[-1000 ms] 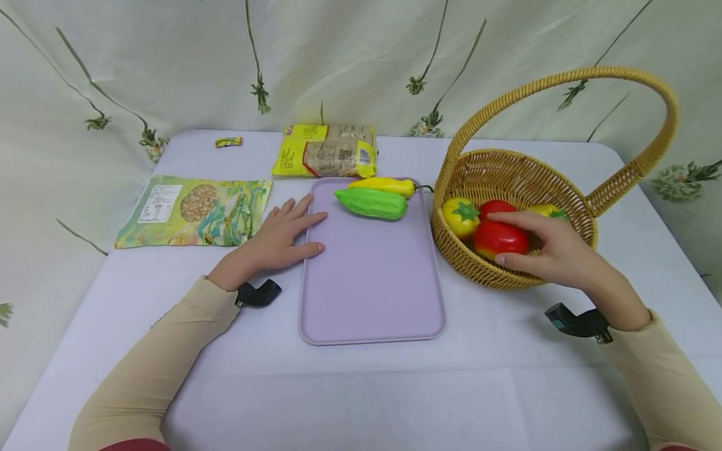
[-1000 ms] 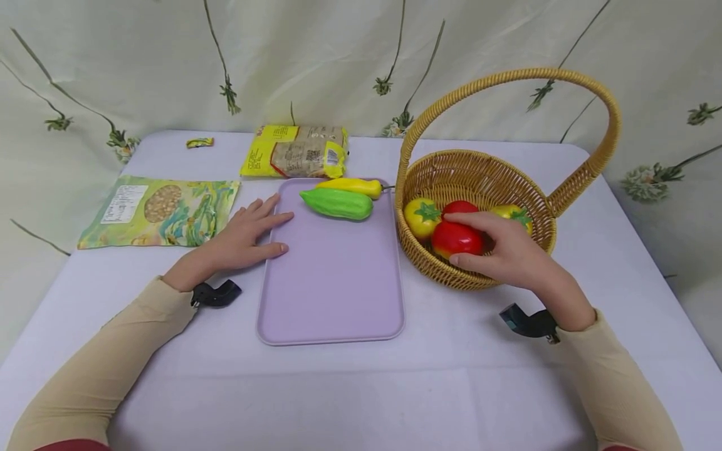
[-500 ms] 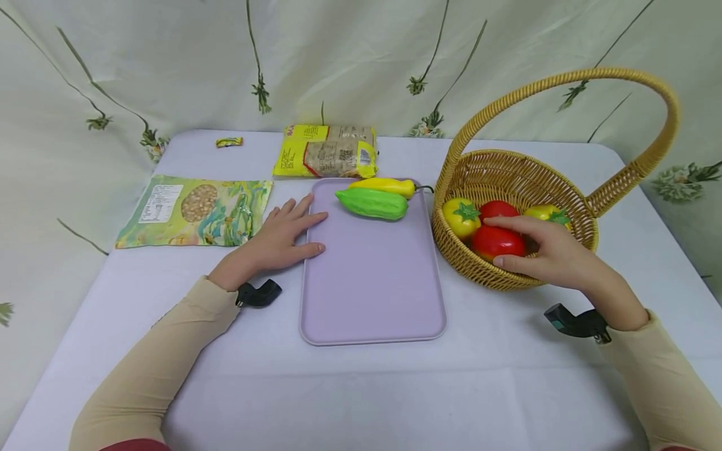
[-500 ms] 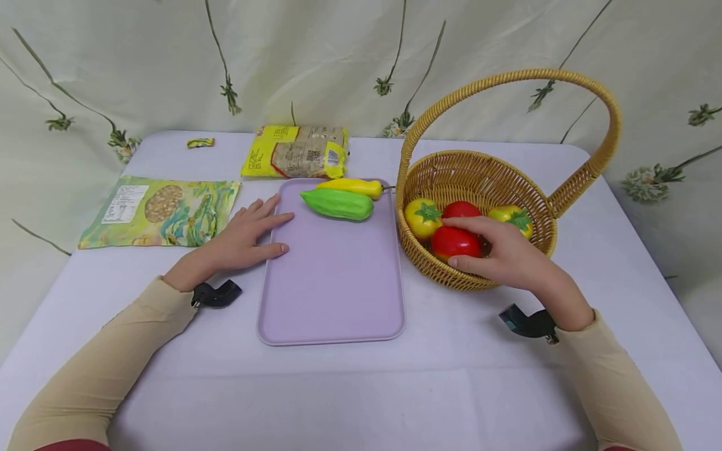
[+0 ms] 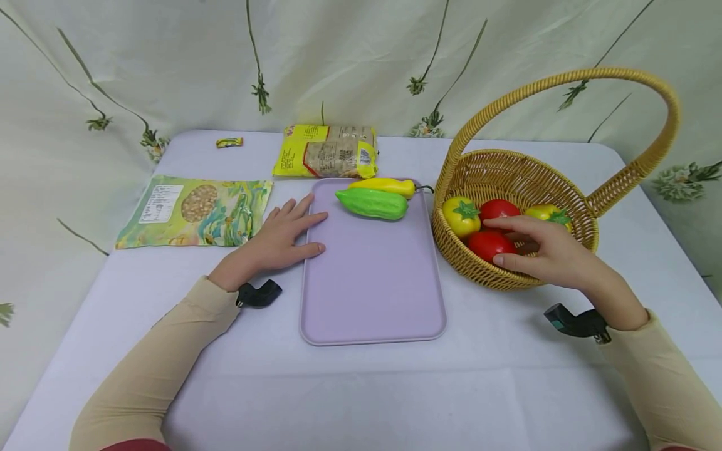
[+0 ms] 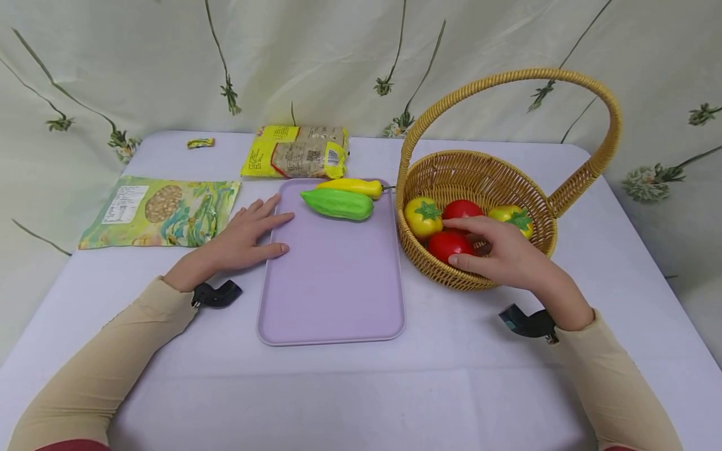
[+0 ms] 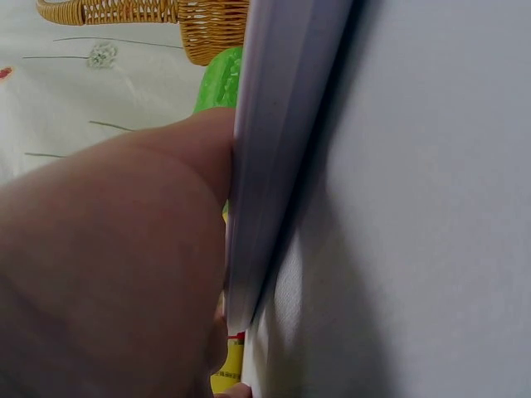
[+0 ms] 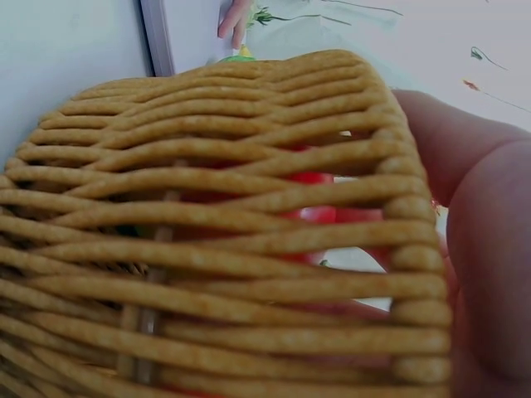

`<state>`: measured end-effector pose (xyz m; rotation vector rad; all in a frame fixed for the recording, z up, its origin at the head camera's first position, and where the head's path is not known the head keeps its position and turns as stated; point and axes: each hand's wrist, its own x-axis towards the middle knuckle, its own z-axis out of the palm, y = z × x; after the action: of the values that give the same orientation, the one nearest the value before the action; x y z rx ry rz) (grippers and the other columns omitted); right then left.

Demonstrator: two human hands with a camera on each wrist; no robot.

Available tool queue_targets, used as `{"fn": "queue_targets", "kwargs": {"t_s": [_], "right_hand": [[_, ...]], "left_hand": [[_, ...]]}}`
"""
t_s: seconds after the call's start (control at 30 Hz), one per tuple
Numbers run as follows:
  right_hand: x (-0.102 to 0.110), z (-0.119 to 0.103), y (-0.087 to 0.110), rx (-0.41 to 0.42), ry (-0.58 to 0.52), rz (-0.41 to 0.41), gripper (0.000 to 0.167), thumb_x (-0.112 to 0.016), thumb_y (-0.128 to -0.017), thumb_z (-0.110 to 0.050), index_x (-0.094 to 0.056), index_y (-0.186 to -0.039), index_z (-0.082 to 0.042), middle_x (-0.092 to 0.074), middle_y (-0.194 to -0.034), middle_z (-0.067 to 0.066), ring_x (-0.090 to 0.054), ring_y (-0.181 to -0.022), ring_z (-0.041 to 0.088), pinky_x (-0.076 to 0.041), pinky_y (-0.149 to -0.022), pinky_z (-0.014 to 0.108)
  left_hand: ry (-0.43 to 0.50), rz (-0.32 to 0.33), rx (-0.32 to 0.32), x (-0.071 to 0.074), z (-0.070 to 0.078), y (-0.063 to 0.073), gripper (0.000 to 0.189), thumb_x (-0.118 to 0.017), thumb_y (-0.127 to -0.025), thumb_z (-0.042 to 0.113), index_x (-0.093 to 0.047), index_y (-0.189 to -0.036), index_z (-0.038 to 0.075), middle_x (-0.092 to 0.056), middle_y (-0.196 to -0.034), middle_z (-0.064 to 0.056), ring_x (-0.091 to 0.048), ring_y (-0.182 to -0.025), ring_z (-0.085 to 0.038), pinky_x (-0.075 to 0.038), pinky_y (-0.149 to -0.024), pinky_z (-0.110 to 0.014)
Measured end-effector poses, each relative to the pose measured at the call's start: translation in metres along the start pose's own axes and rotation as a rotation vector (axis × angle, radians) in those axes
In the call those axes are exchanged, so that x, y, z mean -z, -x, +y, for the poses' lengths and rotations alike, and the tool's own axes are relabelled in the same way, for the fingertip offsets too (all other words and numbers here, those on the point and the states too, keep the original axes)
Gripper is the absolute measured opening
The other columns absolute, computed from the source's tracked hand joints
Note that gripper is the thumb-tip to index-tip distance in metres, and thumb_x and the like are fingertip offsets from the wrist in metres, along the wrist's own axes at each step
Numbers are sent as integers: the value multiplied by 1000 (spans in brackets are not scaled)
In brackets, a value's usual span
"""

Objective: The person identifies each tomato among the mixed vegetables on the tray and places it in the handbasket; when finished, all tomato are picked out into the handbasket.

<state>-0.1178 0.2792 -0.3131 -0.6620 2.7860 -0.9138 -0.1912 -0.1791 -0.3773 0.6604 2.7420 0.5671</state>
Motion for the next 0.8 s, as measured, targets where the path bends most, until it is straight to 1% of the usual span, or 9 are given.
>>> {"fn": "queue_targets", "kwargs": {"t_s": [0.33,0.5,0.63,0.73,0.8], "right_hand": [[3,0,0,-10,13,2,56,-76,-91,-17,-57,-144,-10,-59,-140,20,-63,-117,42,-59,-89,60],[3,1,0,-8,17,6,57,-76,-91,-17,-56,-144,-10,-60,-139,20,-64,-116,42,-60,-87,59],[3,1,0,17,28,22,56,-77,-90,-15,-58,-143,-9,-62,-137,20,-66,-114,40,-60,-86,57],[3,1,0,41,46,40,54,-77,-90,-14,-59,-141,-10,-65,-134,18,-69,-110,37,-63,-85,49],[4,2,1,49,55,51,53,-77,-90,-14,-60,-140,-10,-67,-132,17,-71,-108,36,-63,-84,37]], "left_hand": [[-5,4,0,0,0,0,69,-61,-99,43,-39,-158,17,-6,-173,-15,0,-157,-50,1,-124,-70],[-5,4,2,0,1,0,68,-61,-99,42,-39,-158,17,-6,-173,-15,0,-157,-50,1,-124,-70],[-2,4,3,0,1,0,68,-61,-99,42,-39,-158,17,-6,-173,-15,0,-158,-50,1,-124,-70],[-1,2,4,1,1,0,68,-61,-99,42,-39,-158,16,-6,-173,-15,0,-157,-50,1,-124,-70],[-1,1,4,1,1,1,68,-61,-99,42,-39,-158,16,-6,-173,-16,1,-157,-50,1,-124,-70]]}}
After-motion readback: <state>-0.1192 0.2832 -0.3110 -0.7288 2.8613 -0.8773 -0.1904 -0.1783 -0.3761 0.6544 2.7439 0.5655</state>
